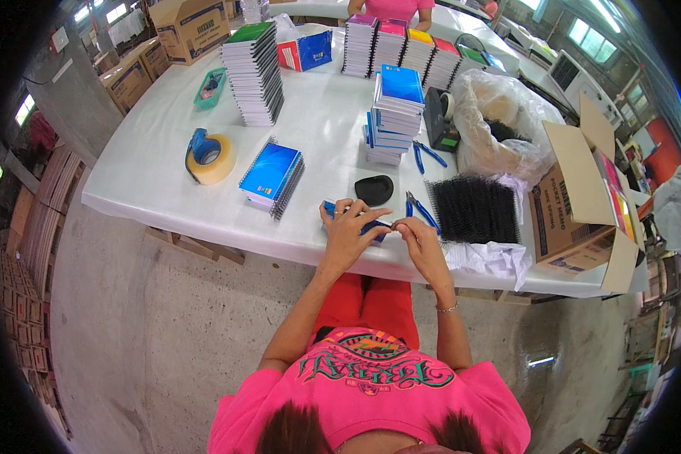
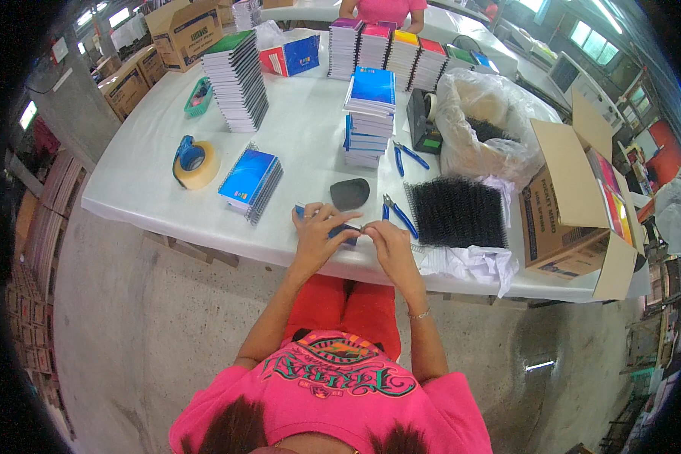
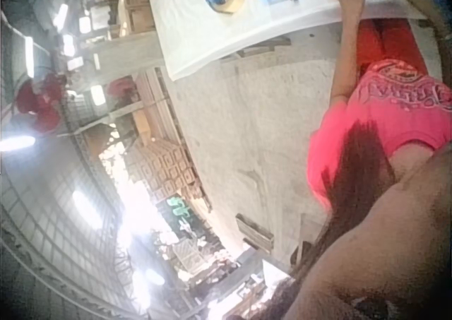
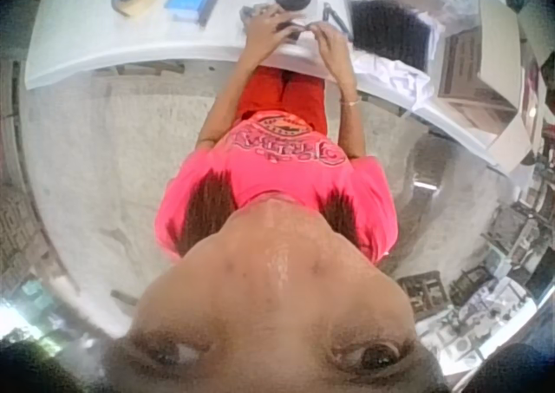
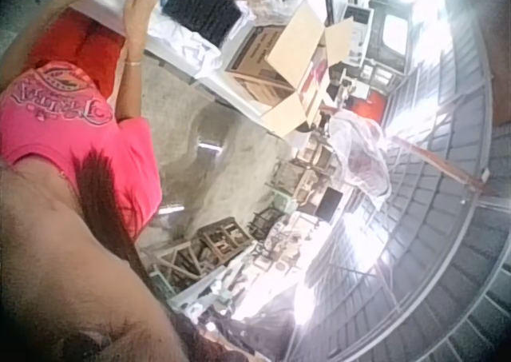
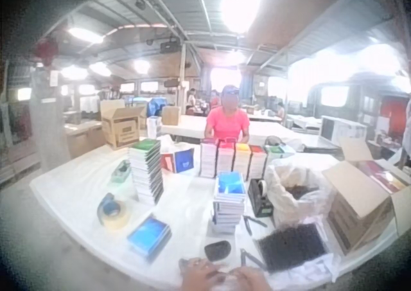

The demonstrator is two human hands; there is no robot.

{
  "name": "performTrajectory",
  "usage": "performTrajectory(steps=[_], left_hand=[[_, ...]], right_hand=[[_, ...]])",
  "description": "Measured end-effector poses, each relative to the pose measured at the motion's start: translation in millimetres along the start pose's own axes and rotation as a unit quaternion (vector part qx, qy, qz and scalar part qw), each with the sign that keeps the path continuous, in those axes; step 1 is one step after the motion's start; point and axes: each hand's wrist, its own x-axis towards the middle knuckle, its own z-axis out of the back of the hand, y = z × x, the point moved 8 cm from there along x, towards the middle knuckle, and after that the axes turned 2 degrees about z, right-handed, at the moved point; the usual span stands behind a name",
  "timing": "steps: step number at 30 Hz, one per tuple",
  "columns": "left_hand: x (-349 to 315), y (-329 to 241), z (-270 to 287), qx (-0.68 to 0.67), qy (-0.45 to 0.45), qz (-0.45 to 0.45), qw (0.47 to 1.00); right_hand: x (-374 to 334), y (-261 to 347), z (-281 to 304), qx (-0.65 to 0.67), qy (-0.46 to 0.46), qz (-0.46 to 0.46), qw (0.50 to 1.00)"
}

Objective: The person repeatedly picks up a blue spiral notebook and a black spiral binding, inserts the binding into the notebook's edge, and places the assembled notebook into a stack. The person also briefly handles a roll of tape and a small black pouch on the table.

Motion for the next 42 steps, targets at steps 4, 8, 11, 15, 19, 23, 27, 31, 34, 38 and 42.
performTrajectory(steps=[4,8,11,15,19,23,27,31,34,38,42], left_hand=[[-1.2,-3.9,0.6,0.031,0.006,-0.006,0.999],[-1.3,-4.5,1.3,0.045,-0.002,-0.016,0.999],[-1.2,-6.0,4.0,0.053,0.003,-0.017,0.998],[-0.4,-1.9,-0.3,0.071,0.034,0.003,0.997],[0.0,2.0,0.6,0.067,0.038,0.014,0.997],[1.3,11.4,14.8,-0.032,-0.026,0.041,0.998],[-4.6,18.8,32.4,-0.063,-0.143,0.063,0.986],[-9.5,38.1,25.7,-0.079,-0.137,0.075,0.985],[-9.6,49.3,15.9,-0.122,-0.065,0.095,0.986],[-11.4,52.5,27.3,-0.147,-0.033,0.107,0.983],[-10.3,59.4,39.9,-0.152,-0.028,0.123,0.98]], right_hand=[[0.1,1.7,0.1,-0.059,-0.026,0.036,0.997],[6.2,12.6,2.7,-0.119,-0.062,0.022,0.991],[9.4,32.4,3.0,-0.166,-0.081,0.09,0.979],[10.7,25.7,-6.8,-0.123,-0.04,0.063,0.99],[12.1,27.0,-9.0,-0.166,-0.071,0.073,0.981],[14.6,12.2,-16.2,-0.145,-0.029,0.037,0.988],[11.1,25.6,-14.1,-0.177,-0.042,0.084,0.98],[13.5,29.4,-23.1,-0.164,0.028,0.072,0.984],[18.6,-4.8,-33.1,-0.078,0.116,0.028,0.99],[51.6,0.9,-26.6,-0.047,0.115,0.095,0.988],[69.3,-31.3,-29.3,-0.167,0.086,0.067,0.98]])
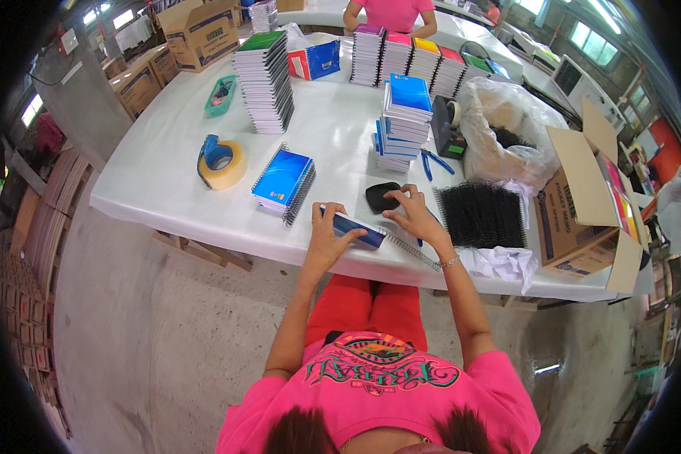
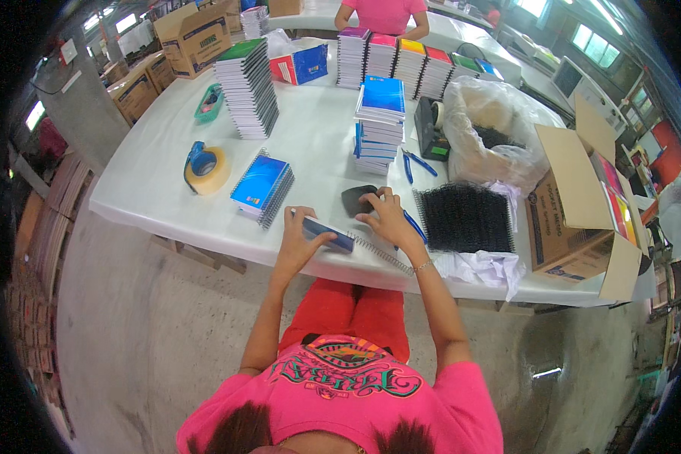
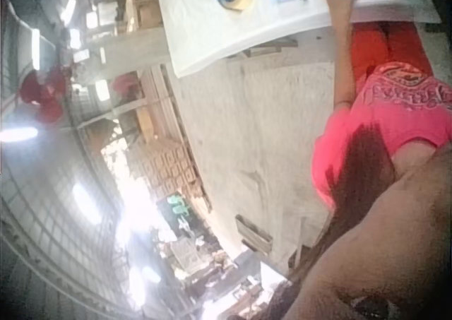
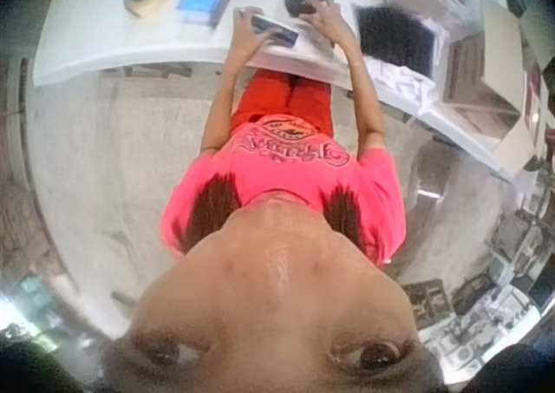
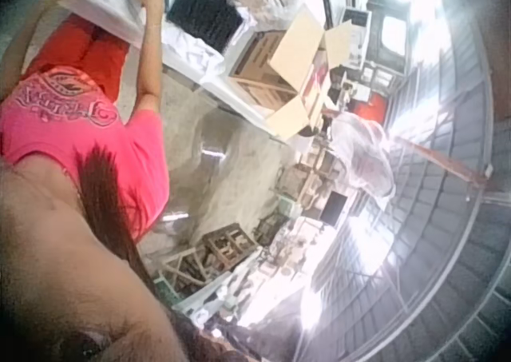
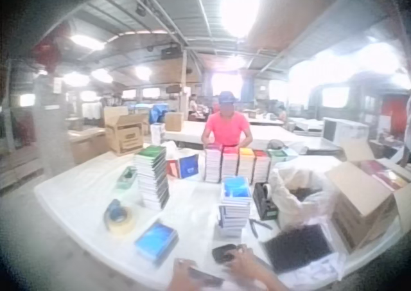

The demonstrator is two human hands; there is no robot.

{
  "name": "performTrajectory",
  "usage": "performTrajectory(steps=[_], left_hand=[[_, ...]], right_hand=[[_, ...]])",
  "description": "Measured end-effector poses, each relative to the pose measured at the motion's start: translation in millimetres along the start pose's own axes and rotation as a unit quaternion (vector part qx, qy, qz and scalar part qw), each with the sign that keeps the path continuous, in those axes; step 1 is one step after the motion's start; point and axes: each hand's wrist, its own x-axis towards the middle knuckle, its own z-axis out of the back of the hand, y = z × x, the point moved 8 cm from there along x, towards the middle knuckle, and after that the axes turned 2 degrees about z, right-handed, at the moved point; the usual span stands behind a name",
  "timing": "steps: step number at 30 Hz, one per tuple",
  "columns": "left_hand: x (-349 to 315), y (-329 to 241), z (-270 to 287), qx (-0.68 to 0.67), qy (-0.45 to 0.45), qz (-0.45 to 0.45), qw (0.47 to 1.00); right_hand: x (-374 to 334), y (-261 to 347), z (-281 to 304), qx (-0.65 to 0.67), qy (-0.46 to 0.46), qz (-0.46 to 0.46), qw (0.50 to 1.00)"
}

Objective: The person repeatedly picks up a blue spiral notebook and a black spiral binding, inserts the binding into the notebook's edge, and places the assembled notebook into a stack. The person also briefly handles a roll of tape and a small black pouch on the table.

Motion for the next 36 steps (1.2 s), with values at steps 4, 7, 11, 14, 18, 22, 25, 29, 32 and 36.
performTrajectory(steps=[4,7,11,14,18,22,25,29,32,36], left_hand=[[1.4,-3.3,13.3,0.025,-0.016,-0.018,0.999],[-1.2,-0.1,19.9,0.033,-0.028,-0.019,0.999],[-1.3,0.1,21.2,0.006,-0.023,-0.005,1.0],[-5.7,4.8,23.6,-0.001,-0.031,-0.014,0.999],[-3.3,-6.0,17.8,0.004,-0.021,-0.044,0.999],[1.1,-5.0,17.7,0.002,-0.012,-0.023,1.0],[-3.1,-5.7,19.0,0.011,-0.018,-0.032,0.999],[-4.2,-6.8,17.0,-0.009,-0.01,-0.022,1.0],[-3.0,-8.5,14.8,-0.01,-0.005,-0.023,1.0],[-0.7,3.4,8.8,-0.014,-0.002,-0.017,1.0]], right_hand=[[2.5,-13.3,-16.6,-0.011,-0.019,0.008,1.0],[1.3,-9.6,-15.7,0.018,-0.02,0.018,0.999],[0.2,-11.5,-9.7,0.072,-0.032,0.01,0.997],[-0.5,-6.7,-8.2,0.139,0.022,-0.044,0.989],[-12.8,-19.4,-15.3,0.052,-0.016,0.026,0.998],[-5.0,-24.3,-14.0,0.034,-0.036,0.022,0.999],[-7.8,-22.0,-19.4,0.064,-0.019,-0.012,0.998],[-10.3,-21.9,-19.6,0.06,-0.033,-0.025,0.997],[-12.1,-24.9,-19.2,0.092,-0.038,-0.026,0.995],[-16.3,-16.0,-15.2,0.237,-0.024,-0.043,0.97]])
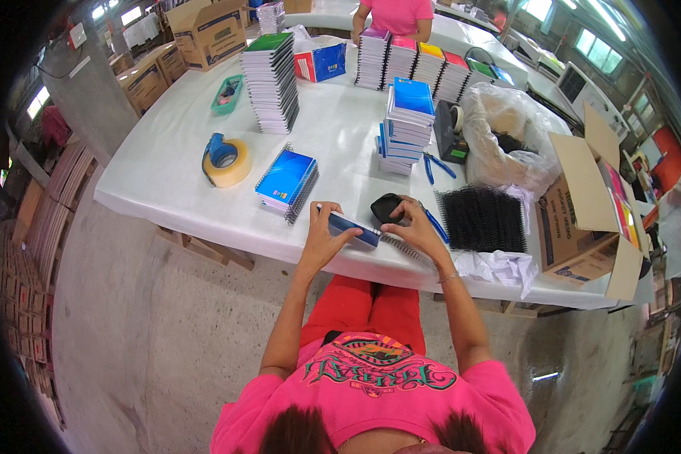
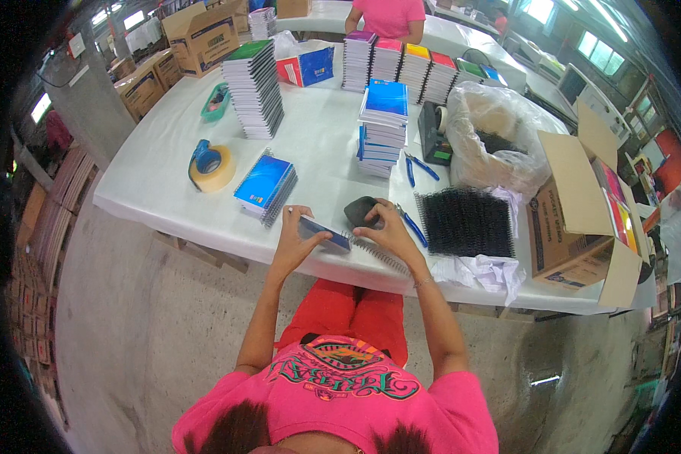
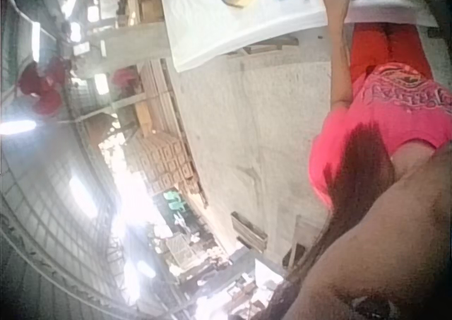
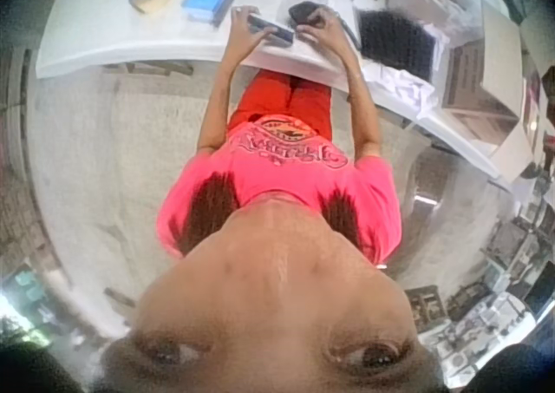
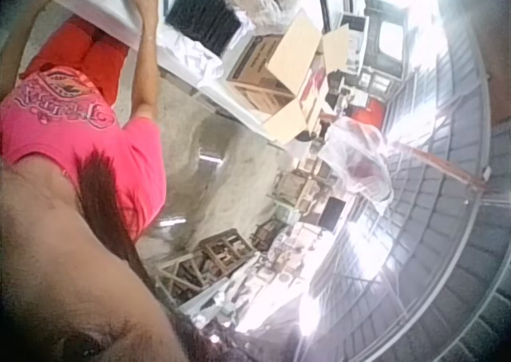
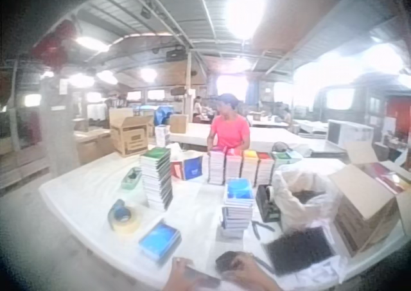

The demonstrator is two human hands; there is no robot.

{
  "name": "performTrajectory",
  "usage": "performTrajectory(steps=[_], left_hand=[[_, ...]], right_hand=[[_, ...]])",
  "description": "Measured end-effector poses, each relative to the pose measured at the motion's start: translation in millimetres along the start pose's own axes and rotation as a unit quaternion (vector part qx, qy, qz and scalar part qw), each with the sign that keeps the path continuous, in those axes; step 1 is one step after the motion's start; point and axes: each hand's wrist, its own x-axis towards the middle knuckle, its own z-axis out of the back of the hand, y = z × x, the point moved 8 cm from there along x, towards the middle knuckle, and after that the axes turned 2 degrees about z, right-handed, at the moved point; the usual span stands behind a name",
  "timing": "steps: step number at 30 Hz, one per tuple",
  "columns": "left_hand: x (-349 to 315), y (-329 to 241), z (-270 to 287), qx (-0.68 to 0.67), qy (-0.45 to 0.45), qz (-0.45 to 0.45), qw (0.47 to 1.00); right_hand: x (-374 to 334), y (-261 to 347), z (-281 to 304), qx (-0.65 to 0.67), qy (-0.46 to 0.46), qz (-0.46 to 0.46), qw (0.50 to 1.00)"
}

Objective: The person repeatedly picks up a blue spiral notebook and a black spiral binding, inserts the binding into the notebook's edge, and places the assembled notebook into a stack. The person also briefly handles a roll of tape and a small black pouch on the table.

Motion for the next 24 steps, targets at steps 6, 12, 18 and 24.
performTrajectory(steps=[6,12,18,24], left_hand=[[3.4,6.2,-10.5,-0.002,0.0,-0.02,1.0],[0.9,5.7,-12.2,-0.018,-0.019,-0.049,0.998],[-0.4,14.0,-12.2,-0.022,-0.027,-0.056,0.998],[-1.8,17.3,-13.1,-0.02,-0.037,-0.06,0.997]], right_hand=[[-11.1,9.4,8.0,-0.007,-0.026,-0.003,1.0],[-21.9,7.0,5.4,-0.138,-0.057,0.053,0.987],[-24.9,7.5,2.4,-0.156,-0.078,0.071,0.982],[-26.7,11.6,2.0,-0.158,-0.079,0.066,0.982]])
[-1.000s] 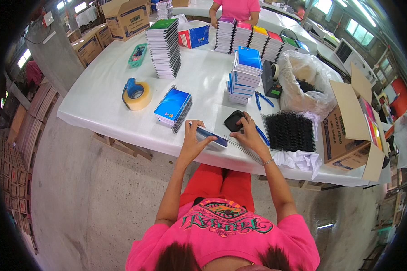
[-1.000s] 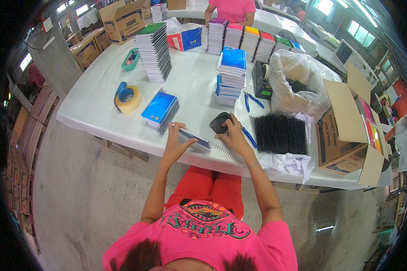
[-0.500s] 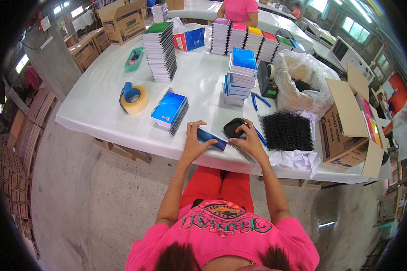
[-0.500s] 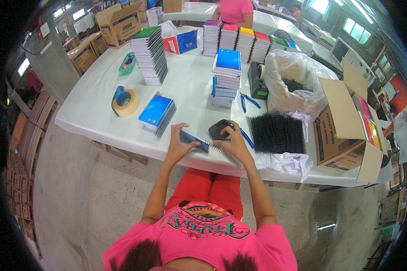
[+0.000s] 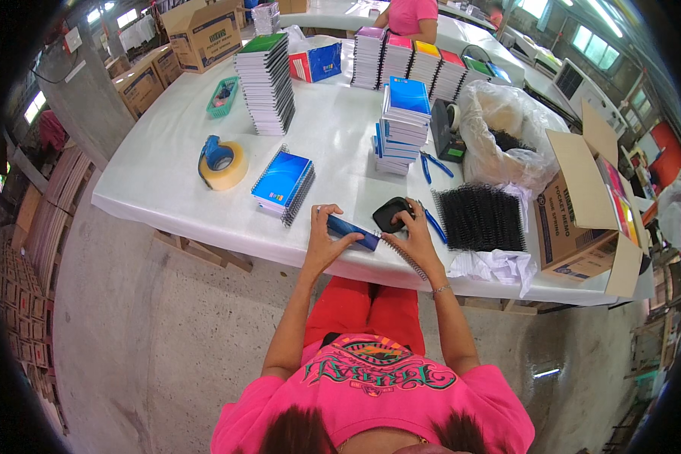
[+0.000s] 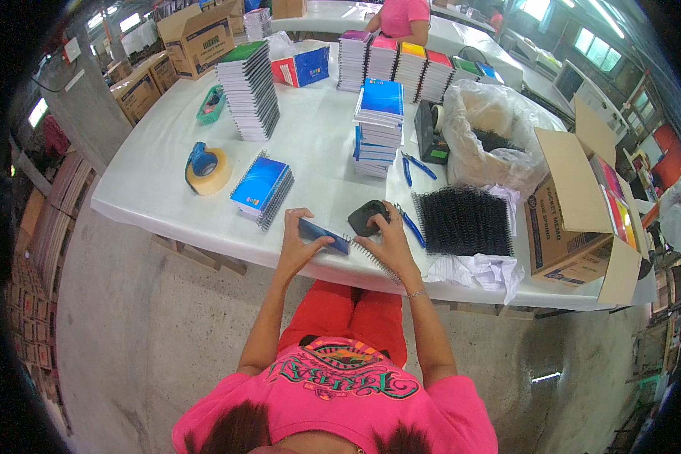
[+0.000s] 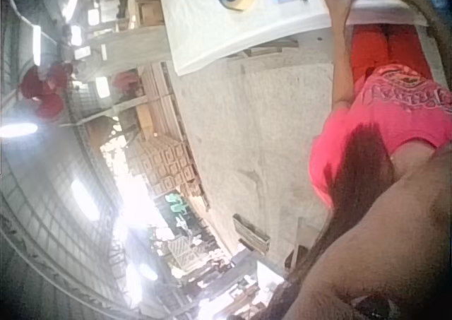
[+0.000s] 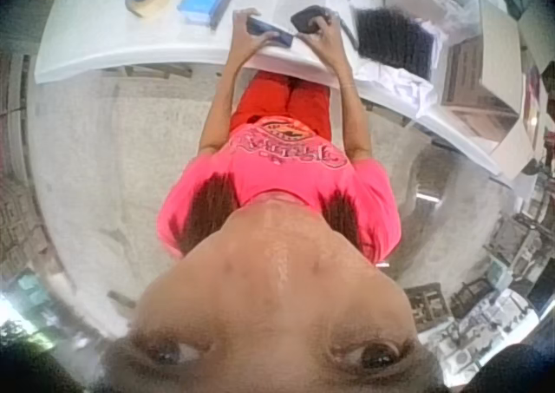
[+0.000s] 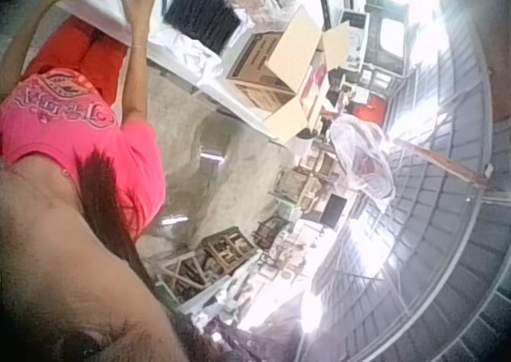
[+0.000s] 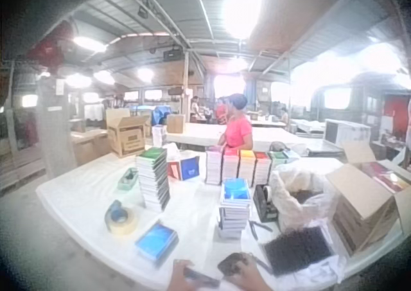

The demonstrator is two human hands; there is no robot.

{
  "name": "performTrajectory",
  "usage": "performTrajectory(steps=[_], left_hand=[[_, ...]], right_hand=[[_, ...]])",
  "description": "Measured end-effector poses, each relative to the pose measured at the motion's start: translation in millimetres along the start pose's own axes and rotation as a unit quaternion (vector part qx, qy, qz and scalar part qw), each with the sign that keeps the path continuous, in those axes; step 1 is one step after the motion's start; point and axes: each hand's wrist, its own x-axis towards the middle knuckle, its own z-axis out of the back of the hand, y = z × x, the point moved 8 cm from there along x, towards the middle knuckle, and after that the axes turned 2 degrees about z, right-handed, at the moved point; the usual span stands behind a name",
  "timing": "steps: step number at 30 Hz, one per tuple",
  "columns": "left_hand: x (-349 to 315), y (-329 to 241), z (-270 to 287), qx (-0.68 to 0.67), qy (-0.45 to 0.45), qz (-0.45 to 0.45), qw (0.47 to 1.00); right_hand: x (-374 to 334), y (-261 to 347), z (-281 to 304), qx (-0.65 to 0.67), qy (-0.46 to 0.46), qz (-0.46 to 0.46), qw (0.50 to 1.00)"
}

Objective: The person repeatedly picks up a blue spiral notebook and a black spiral binding, inserts the binding into the notebook's edge, and places the assembled notebook into a stack. The person also briefly handles a roll of tape and a small black pouch on the table.

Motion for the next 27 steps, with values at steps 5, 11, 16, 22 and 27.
performTrajectory(steps=[5,11,16,22,27], left_hand=[[-0.2,-0.9,0.7,0.007,-0.004,-0.012,1.0],[0.3,-3.0,0.7,-0.002,-0.006,-0.01,1.0],[-0.5,-2.8,1.0,0.004,-0.007,-0.005,1.0],[-0.7,-2.9,1.5,0.007,-0.007,0.005,1.0],[-0.9,-1.3,0.7,0.008,-0.009,-0.001,1.0]], right_hand=[[0.0,-1.2,-0.6,-0.014,-0.002,0.005,1.0],[-0.3,-4.8,-2.7,-0.014,-0.004,0.003,1.0],[0.3,-2.2,-2.3,-0.025,-0.002,0.003,1.0],[0.1,-1.4,-2.0,-0.014,-0.003,-0.004,1.0],[-0.2,-3.9,-3.1,-0.02,0.0,-0.002,1.0]])
